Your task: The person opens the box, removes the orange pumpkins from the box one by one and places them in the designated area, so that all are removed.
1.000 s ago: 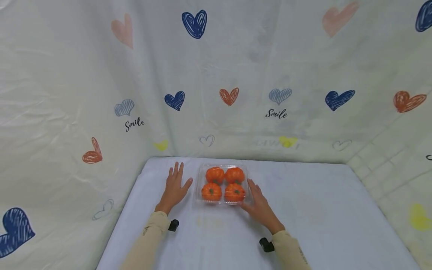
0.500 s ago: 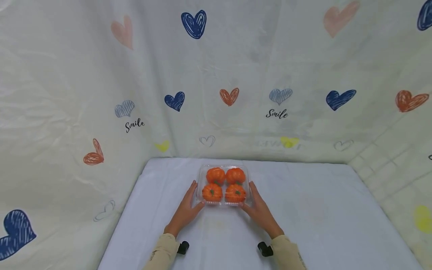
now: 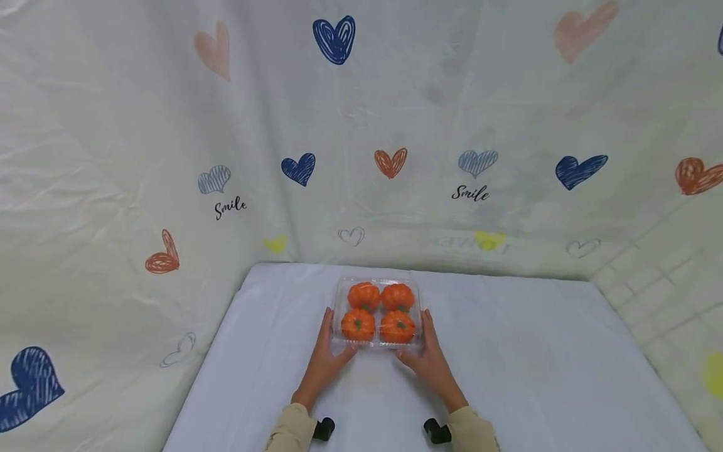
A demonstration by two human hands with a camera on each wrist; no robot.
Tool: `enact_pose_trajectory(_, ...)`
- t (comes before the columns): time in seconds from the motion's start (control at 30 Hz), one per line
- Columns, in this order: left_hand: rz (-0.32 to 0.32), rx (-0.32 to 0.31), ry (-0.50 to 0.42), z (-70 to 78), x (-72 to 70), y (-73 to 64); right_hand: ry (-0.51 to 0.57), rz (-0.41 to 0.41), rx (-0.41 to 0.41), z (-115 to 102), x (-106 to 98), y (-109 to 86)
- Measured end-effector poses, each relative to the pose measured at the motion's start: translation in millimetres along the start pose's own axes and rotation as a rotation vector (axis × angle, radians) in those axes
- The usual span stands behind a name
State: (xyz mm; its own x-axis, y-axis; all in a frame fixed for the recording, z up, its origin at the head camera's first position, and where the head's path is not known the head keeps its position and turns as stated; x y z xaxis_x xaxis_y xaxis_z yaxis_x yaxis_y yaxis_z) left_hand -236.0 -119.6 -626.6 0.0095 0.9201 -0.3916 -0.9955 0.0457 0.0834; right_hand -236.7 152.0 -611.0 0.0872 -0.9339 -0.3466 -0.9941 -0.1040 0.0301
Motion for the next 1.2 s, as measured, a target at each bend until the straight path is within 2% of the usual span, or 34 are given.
enact_pose_trajectory(0.2, 0.024, -0.005, -0.011, -1.3, 4.2, -3.1, 0.008, 0.046, 0.022, 0.9, 5.3, -2.0)
enact_pose_trajectory(0.4, 0.081, 0.030, -0.001, 6.1, 5.6, -2.4, 0.033, 0.068, 0.054, -2.3, 6.7, 0.5)
enact_pose_trajectory(0.63, 0.146, 0.063, 0.092, 4.4, 10.9, -8.7, 0.078, 0.078, 0.071, -2.2, 7.9, -1.9)
enact_pose_trajectory(0.87, 0.234, 0.094, 0.176, 9.9, 8.9, -16.0, 0.124, 0.088, 0.056, -1.2, 11.0, -5.5)
enact_pose_trajectory(1.03, 0.361, 0.159, 0.285, 15.1, 6.5, -20.4, 0.147, 0.122, 0.041, -1.6, 13.5, -9.2)
enact_pose_trajectory(1.13, 0.414, 0.192, 0.280, 16.9, 5.6, -21.3, 0.143, 0.145, 0.014, -1.6, 15.5, -10.8)
enact_pose_trajectory(1.2, 0.404, 0.190, 0.251, 15.8, 6.2, -20.6, 0.142, 0.172, -0.001, 0.0, 16.9, -12.3)
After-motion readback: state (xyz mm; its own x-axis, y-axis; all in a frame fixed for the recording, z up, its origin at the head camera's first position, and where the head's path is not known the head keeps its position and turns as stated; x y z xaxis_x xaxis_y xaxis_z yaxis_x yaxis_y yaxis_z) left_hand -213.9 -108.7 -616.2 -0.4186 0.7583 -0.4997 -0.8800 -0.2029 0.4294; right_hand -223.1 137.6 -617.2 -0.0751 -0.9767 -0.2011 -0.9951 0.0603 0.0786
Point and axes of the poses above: each hand's wrist, its own y-axis towards the middle knuckle, its own x-axis out of the palm, z = x × y, the point moved 4 cm from there along y, towards the middle knuckle, and after that the axes turned 4 degrees about y, right-handed, at the moved point
